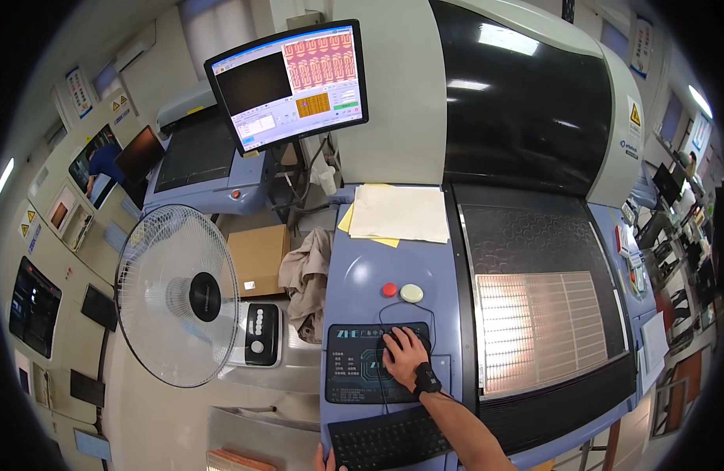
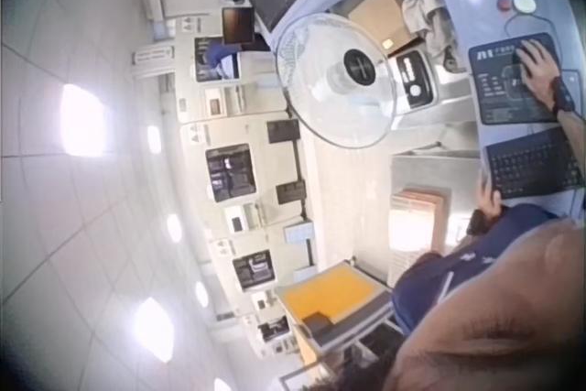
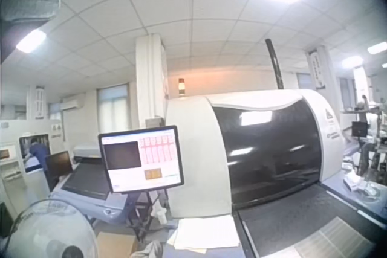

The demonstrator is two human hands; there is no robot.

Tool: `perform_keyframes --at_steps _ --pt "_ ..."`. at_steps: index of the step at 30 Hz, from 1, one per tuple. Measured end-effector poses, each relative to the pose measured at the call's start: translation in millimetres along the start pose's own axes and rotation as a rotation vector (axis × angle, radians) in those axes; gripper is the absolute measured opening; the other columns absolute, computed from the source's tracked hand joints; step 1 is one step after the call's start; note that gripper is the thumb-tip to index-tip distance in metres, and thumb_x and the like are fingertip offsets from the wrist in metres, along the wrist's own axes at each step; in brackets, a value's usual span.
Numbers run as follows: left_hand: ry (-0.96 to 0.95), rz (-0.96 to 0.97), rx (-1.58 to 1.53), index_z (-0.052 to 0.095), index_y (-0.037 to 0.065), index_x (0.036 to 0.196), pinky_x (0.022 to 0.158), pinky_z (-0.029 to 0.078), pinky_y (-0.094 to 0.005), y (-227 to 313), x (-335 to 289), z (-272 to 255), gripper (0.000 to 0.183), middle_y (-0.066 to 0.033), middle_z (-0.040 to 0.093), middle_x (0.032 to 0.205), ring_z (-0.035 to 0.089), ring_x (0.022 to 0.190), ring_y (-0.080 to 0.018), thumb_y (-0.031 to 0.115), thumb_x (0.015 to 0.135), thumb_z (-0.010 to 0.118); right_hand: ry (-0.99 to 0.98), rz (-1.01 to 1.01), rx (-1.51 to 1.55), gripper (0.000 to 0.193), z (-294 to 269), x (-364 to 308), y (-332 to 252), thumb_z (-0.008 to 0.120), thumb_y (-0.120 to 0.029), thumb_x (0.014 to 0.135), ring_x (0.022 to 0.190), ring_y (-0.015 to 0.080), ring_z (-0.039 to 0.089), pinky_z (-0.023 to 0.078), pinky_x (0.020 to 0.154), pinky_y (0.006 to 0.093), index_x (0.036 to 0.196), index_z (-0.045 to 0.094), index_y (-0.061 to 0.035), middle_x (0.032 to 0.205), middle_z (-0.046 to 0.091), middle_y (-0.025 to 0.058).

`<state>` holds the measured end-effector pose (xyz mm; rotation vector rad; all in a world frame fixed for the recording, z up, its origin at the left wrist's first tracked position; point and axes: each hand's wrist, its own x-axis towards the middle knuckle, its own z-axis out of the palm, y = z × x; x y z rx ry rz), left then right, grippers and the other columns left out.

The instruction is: Operating a PCB inspection machine, including using a mouse/keyboard to navigate software and manually loading a PCB panel into the machine.

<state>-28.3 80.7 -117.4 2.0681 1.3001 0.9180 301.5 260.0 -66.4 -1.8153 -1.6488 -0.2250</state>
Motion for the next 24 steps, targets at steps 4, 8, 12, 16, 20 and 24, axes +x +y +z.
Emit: perform_keyframes --at_steps 4,8,12,16,20,24 --pt "-0.014 -0.036 0.008 0.045 -0.004 0.142 0.115 0.028 -0.0551 -1 -1 0 0.057 -0.0364 0.033 0.147 0.032 0.137 -0.0526 0.031 0.098 0.042 0.025 -0.009 0.011 0.034 2 1 1 0.07 -0.014 0.078 0.116 0.0357 0.056 0.053 0.091 0.0459 0.112 0.067 -0.009 0.121 0.061 0.0127" --pt "-0.042 -0.009 0.036 0.044 -0.004 0.143 0.115 0.027 -0.0551 -1 4 -2 0.058 -0.037 0.033 0.147 0.03 0.138 -0.0525 0.032 0.097 0.042 0.022 0.003 0.003 0.033 2 0 0 0.07 -0.014 0.079 0.116 0.0355 0.057 0.052 0.091 0.0461 0.111 0.067 -0.0087 0.121 0.061 0.0127" --pt "0.018 0.021 0.011 0.047 -0.004 0.14 0.113 0.029 -0.0557 -2 5 1 0.057 -0.0356 0.037 0.146 0.034 0.135 -0.053 0.032 0.097 0.042 0.029 -0.001 0.008 0.033 2 0 -1 0.07 -0.014 0.079 0.115 0.0355 0.057 0.052 0.091 0.0463 0.112 0.067 -0.0087 0.121 0.061 0.0123" --pt "0.079 0.037 0.047 0.05 -0.004 0.139 0.11 0.033 -0.0558 -3 4 5 0.056 -0.0343 0.04 0.145 0.041 0.131 -0.0527 0.033 0.097 0.045 0.037 0.005 0.008 0.034 2 -2 1 0.069 -0.015 0.08 0.116 0.0356 0.056 0.052 0.092 0.0461 0.113 0.067 -0.0093 0.121 0.06 0.0129" --pt "0.133 -0.004 0.035 0.051 -0.002 0.139 0.109 0.034 -0.0549 -7 -6 13 0.057 -0.0338 0.039 0.145 0.042 0.131 -0.0516 0.037 0.097 0.049 0.041 0.004 0.019 0.033 3 -3 0 0.071 -0.016 0.079 0.117 0.0359 0.057 0.052 0.093 0.0469 0.111 0.067 -0.0103 0.12 0.063 0.0129" --pt "0.096 -0.038 0.004 0.053 -0.002 0.137 0.11 0.033 -0.0547 5 3 9 0.055 -0.0333 0.039 0.146 0.041 0.131 -0.0512 0.036 0.097 0.048 0.034 0.009 0.014 0.032 5 -6 7 0.071 -0.016 0.08 0.118 0.0364 0.057 0.052 0.094 0.0469 0.111 0.068 -0.0103 0.12 0.063 0.0129"
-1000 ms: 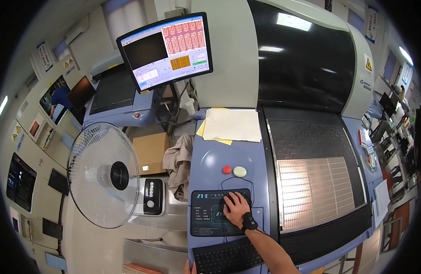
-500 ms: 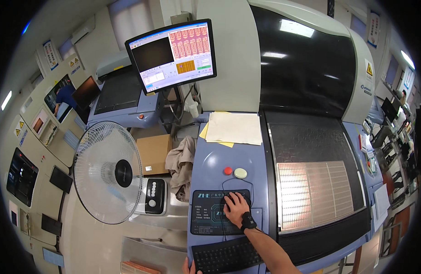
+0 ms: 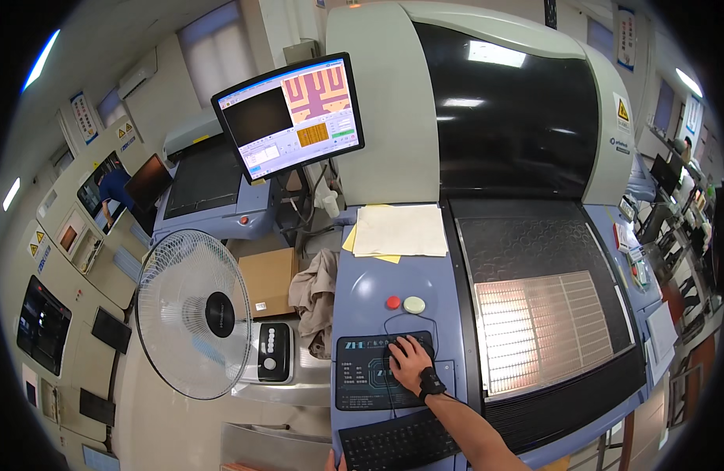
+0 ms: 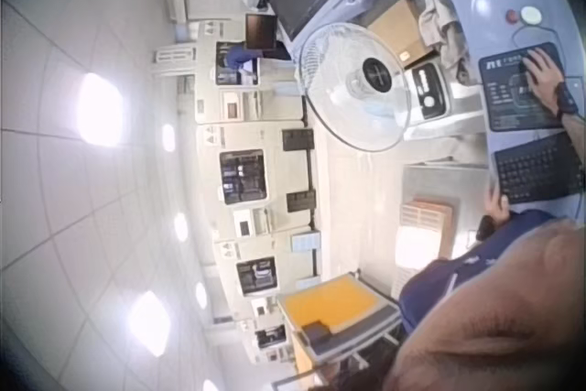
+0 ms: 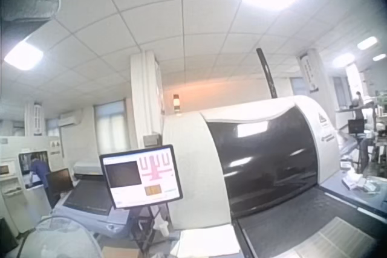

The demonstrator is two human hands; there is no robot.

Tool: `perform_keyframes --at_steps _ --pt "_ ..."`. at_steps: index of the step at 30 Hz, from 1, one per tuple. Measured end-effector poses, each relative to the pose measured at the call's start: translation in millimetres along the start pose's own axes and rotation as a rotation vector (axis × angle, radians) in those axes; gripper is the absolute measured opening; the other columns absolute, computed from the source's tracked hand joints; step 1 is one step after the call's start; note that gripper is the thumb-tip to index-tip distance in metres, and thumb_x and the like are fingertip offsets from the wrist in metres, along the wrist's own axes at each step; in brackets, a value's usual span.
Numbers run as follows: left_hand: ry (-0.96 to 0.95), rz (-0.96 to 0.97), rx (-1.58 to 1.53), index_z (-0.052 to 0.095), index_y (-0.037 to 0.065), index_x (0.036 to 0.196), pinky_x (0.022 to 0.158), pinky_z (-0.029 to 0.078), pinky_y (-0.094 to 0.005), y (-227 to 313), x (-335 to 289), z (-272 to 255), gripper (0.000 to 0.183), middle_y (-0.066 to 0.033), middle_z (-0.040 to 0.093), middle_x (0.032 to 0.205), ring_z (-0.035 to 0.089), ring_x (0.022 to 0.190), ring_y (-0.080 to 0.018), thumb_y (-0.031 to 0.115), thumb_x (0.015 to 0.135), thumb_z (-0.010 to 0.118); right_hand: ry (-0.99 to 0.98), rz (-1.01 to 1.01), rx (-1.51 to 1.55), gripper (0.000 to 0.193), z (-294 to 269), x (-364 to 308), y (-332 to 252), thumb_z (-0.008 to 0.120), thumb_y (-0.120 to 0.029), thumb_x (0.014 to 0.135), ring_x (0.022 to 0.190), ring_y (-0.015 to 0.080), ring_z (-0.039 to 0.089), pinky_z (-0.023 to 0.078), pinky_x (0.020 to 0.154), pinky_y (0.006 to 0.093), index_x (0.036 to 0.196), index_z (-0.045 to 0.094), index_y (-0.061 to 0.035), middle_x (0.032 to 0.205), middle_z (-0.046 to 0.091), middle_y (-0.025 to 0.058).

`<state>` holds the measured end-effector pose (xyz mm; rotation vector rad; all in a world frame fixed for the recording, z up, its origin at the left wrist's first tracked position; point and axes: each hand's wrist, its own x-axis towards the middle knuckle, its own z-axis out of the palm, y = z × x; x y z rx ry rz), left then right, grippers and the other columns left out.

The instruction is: Operating a PCB inspection machine, including using a mouse/keyboard to navigate software and manually loading a PCB panel into the machine.

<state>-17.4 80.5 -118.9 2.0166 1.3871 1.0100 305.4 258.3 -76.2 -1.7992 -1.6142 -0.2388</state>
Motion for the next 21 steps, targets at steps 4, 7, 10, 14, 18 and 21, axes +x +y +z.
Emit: perform_keyframes --at_steps 4,7,10,14,18,21 --pt "0.018 0.01 -0.022 0.056 -0.001 0.135 0.112 0.033 -0.0543 -3.9 -0.8 -0.3 0.053 -0.0331 0.039 0.146 0.039 0.133 -0.0508 0.035 0.097 0.047 -0.03 -0.016 0.005 0.032 0.0 3.6 -3.7 0.068 -0.018 0.084 0.12 0.0366 0.056 0.053 0.093 0.0464 0.115 0.067 -0.0099 0.124 0.062 0.0131" --pt "0.02 0.019 -0.027 0.056 -0.001 0.134 0.112 0.032 -0.0542 -4.4 0.5 0.6 0.052 -0.0332 0.039 0.146 0.039 0.133 -0.0506 0.035 0.098 0.047 -0.027 -0.02 0.004 0.031 0.0 3.9 -2.1 0.069 -0.018 0.085 0.12 0.0367 0.056 0.053 0.093 0.0462 0.114 0.067 -0.0098 0.123 0.062 0.0133" --pt "0.02 0.021 -0.033 0.056 -0.003 0.134 0.112 0.032 -0.0539 -5.6 -0.4 1.0 0.052 -0.0333 0.039 0.146 0.039 0.133 -0.0503 0.034 0.098 0.047 -0.023 -0.024 0.008 0.03 -0.1 3.6 -2.7 0.069 -0.018 0.085 0.12 0.0368 0.056 0.053 0.093 0.0461 0.114 0.068 -0.0095 0.123 0.063 0.0135" --pt "0.025 0.038 -0.021 0.056 -0.005 0.133 0.113 0.032 -0.0533 -9.7 -3.3 0.7 0.053 -0.0335 0.037 0.147 0.039 0.134 -0.0498 0.034 0.098 0.048 -0.017 -0.031 0.018 0.031 -1.2 3.2 -3.9 0.069 -0.018 0.085 0.12 0.037 0.056 0.053 0.093 0.046 0.114 0.068 -0.0095 0.122 0.063 0.0137" --pt "0.008 0.053 -0.011 0.055 -0.003 0.134 0.113 0.032 -0.0537 -7.5 -2.0 -1.5 0.053 -0.0339 0.037 0.147 0.039 0.134 -0.0505 0.034 0.098 0.047 -0.008 -0.032 0.016 0.031 -0.8 2.3 -2.4 0.069 -0.018 0.084 0.119 0.0372 0.057 0.053 0.093 0.0462 0.114 0.068 -0.0094 0.122 0.063 0.0138" --pt "-0.022 0.042 0.006 0.053 -0.002 0.137 0.112 0.032 -0.0544 -6.5 -0.9 -3.7 0.053 -0.0338 0.037 0.147 0.039 0.133 -0.0509 0.035 0.099 0.046 -0.008 -0.022 0.005 0.031 -0.8 2.0 -3.3 0.069 -0.018 0.084 0.118 0.0374 0.057 0.053 0.093 0.0466 0.113 0.068 -0.0094 0.122 0.063 0.0137"
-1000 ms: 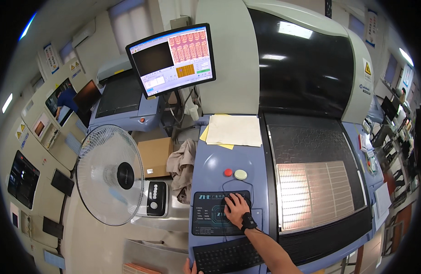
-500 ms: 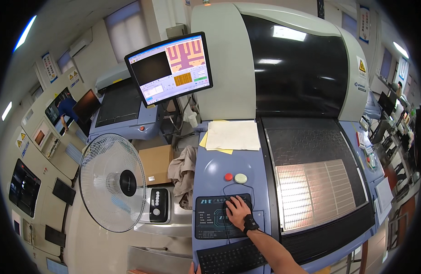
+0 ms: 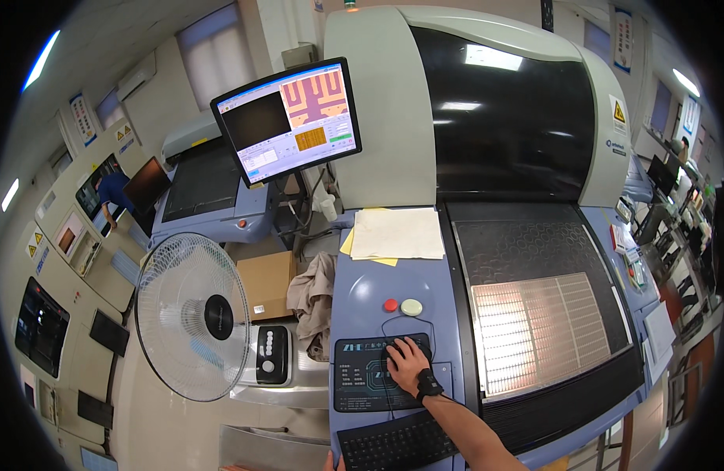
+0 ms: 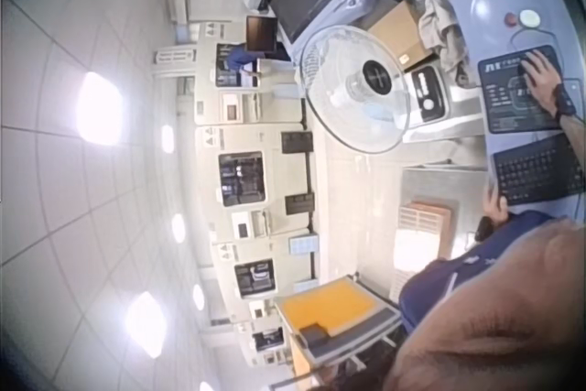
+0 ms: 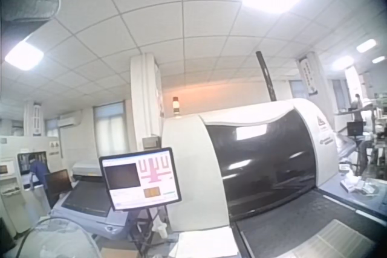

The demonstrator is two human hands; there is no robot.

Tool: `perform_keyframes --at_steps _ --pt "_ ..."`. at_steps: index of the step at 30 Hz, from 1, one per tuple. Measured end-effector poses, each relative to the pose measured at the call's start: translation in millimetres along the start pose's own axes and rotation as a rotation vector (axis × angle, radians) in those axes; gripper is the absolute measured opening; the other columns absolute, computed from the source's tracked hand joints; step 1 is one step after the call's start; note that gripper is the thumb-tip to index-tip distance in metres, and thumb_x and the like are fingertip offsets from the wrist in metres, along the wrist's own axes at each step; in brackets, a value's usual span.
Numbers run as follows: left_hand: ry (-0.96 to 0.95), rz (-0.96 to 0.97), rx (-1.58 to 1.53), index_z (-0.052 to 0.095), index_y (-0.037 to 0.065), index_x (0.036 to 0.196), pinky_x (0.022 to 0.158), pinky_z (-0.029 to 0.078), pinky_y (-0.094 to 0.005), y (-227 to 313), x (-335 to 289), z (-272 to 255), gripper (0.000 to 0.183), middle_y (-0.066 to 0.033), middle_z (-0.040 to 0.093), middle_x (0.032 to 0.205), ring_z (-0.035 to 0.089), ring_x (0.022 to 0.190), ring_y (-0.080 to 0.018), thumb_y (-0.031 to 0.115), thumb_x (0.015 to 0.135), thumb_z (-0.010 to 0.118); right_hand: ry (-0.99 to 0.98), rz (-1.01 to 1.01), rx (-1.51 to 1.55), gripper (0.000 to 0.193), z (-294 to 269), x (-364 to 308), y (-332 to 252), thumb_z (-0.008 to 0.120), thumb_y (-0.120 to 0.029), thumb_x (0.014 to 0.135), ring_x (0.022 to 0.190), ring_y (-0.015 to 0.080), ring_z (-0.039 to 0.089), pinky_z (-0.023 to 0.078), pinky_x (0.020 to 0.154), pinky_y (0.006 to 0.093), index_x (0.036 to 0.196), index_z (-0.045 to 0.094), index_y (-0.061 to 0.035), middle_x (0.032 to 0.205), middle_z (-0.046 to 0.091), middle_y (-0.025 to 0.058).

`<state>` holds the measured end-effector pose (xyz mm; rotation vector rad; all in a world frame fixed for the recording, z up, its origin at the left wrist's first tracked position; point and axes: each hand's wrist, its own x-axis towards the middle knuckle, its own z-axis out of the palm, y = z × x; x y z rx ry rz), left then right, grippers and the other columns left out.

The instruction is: Operating a PCB inspection machine, including using a mouse/keyboard to navigate software and manually loading a PCB panel into the machine.

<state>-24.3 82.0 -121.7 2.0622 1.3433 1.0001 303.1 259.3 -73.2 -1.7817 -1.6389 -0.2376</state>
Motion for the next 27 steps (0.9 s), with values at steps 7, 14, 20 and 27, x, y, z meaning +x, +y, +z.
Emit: perform_keyframes --at_steps 7,14,20,27 --pt "0.023 0.033 0.016 0.052 0.0 0.138 0.112 0.033 -0.0548 -5.3 -1.1 2.4 0.052 -0.0325 0.039 0.146 0.039 0.134 -0.0502 0.033 0.098 0.046 0.003 0.01 -0.008 0.032 0.9 -0.4 0.7 0.069 -0.017 0.083 0.119 0.0374 0.056 0.053 0.093 0.0469 0.113 0.067 -0.0091 0.123 0.062 0.0136" --pt "0.019 0.063 -0.029 0.053 0.0 0.137 0.113 0.032 -0.0547 -4.8 1.6 1.6 0.052 -0.0332 0.04 0.145 0.038 0.134 -0.0508 0.033 0.099 0.044 0.008 0.0 0.011 0.031 -1.9 -0.3 0.0 0.069 -0.016 0.082 0.117 0.0368 0.057 0.053 0.092 0.0467 0.112 0.067 -0.0091 0.121 0.063 0.0137" --pt "0.031 0.065 -0.042 0.051 -0.001 0.14 0.113 0.031 -0.0548 -9.2 -1.7 4.1 0.053 -0.0339 0.039 0.145 0.038 0.134 -0.0517 0.033 0.1 0.041 0.021 0.018 0.037 0.03 -2.8 0.6 -2.9 0.072 -0.014 0.078 0.117 0.0365 0.058 0.052 0.095 0.0469 0.108 0.069 -0.0091 0.119 0.064 0.0136" --pt "0.008 0.038 -0.037 0.051 0.0 0.14 0.113 0.031 -0.0539 -9.0 -2.7 3.7 0.053 -0.0344 0.038 0.146 0.036 0.135 -0.0514 0.033 0.1 0.041 0.024 0.015 0.026 0.03 -2.1 0.0 -3.0 0.072 -0.014 0.078 0.117 0.0362 0.057 0.052 0.095 0.0468 0.107 0.069 -0.0092 0.118 0.063 0.0135"
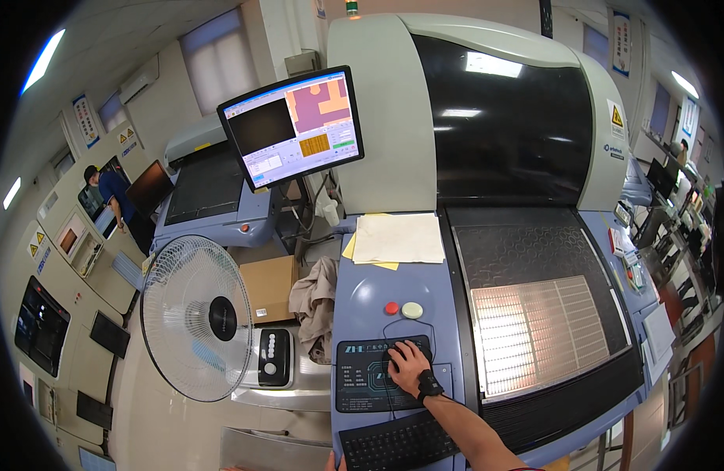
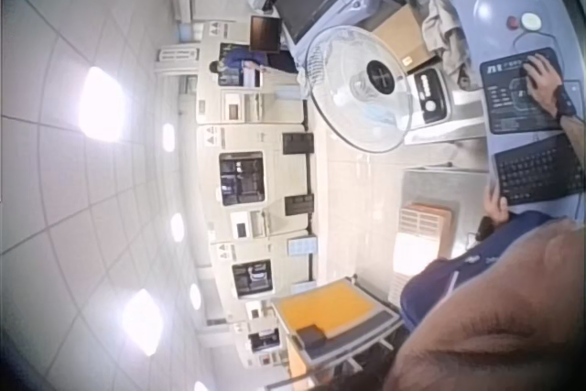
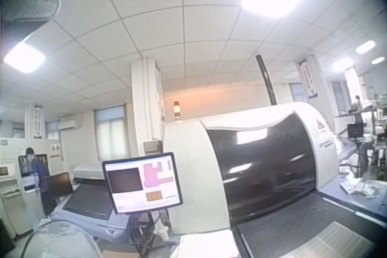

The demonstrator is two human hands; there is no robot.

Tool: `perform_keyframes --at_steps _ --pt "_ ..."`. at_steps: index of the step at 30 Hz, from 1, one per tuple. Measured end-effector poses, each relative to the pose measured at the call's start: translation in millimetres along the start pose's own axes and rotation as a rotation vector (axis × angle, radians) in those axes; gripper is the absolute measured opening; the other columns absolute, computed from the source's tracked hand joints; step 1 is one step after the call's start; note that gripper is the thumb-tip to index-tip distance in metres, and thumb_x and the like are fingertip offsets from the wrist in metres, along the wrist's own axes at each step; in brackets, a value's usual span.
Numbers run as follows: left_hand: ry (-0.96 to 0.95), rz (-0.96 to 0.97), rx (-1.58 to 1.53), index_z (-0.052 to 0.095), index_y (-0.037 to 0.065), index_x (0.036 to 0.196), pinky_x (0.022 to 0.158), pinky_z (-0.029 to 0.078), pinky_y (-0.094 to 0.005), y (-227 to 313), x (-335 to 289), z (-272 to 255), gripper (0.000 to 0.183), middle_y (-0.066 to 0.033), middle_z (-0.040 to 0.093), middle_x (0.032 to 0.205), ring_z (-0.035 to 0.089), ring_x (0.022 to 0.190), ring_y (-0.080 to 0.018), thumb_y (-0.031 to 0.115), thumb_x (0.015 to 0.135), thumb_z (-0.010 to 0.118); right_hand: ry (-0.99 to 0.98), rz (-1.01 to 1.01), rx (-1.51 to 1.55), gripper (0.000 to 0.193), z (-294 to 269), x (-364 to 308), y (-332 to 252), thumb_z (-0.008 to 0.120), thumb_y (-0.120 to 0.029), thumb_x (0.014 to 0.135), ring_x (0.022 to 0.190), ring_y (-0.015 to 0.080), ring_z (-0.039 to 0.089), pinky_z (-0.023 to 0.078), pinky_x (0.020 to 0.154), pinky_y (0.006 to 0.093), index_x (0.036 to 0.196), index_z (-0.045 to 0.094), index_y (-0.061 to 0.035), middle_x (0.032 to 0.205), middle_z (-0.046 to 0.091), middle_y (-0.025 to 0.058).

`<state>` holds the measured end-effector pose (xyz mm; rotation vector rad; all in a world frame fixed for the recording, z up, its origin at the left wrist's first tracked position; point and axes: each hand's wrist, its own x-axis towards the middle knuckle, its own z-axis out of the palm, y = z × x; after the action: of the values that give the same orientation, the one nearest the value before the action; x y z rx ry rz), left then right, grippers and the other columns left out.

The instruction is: Operating a PCB inspection machine, including using a mouse/keyboard to navigate software and manually loading a PCB panel into the machine.

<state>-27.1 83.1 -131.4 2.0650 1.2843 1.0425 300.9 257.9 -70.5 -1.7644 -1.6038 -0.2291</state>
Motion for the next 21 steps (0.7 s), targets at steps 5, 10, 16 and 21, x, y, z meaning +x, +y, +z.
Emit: perform_keyframes --at_steps 5,10,16,21 --pt "-0.009 -0.023 -0.001 0.051 0.0 0.14 0.114 0.03 -0.0534 -2.2 -1.1 -0.7 0.053 -0.034 0.035 0.148 0.036 0.135 -0.051 0.034 0.099 0.044 0.012 -0.006 -0.005 0.031 0.8 -0.2 0.6 0.072 -0.014 0.076 0.116 0.0361 0.058 0.052 0.094 0.0466 0.107 0.069 -0.0096 0.118 0.064 0.0134" --pt "0.0 -0.023 0.005 0.052 0.0 0.139 0.113 0.031 -0.0531 -4.0 -2.5 1.0 0.053 -0.034 0.035 0.148 0.037 0.135 -0.0509 0.034 0.098 0.044 0.011 0.002 -0.003 0.031 0.9 0.2 1.0 0.072 -0.015 0.077 0.116 0.036 0.058 0.052 0.095 0.0465 0.108 0.068 -0.0097 0.118 0.064 0.0131" --pt "0.006 -0.019 -0.001 0.053 -0.001 0.138 0.113 0.031 -0.0526 -0.7 0.2 0.6 0.053 -0.0338 0.036 0.148 0.037 0.135 -0.0508 0.032 0.098 0.045 -0.009 -0.008 -0.006 0.03 -0.3 1.4 1.8 0.071 -0.017 0.082 0.118 0.0362 0.056 0.052 0.095 0.0458 0.111 0.068 -0.0093 0.12 0.063 0.0137" --pt "-0.007 -0.037 -0.016 0.052 0.0 0.139 0.114 0.031 -0.0522 1.0 0.4 -1.8 0.052 -0.0337 0.033 0.149 0.036 0.136 -0.0504 0.032 0.098 0.046 -0.031 -0.02 -0.001 0.03 -0.8 1.5 2.5 0.069 -0.018 0.085 0.12 0.0369 0.056 0.052 0.096 0.0459 0.114 0.067 -0.0087 0.122 0.062 0.0147"
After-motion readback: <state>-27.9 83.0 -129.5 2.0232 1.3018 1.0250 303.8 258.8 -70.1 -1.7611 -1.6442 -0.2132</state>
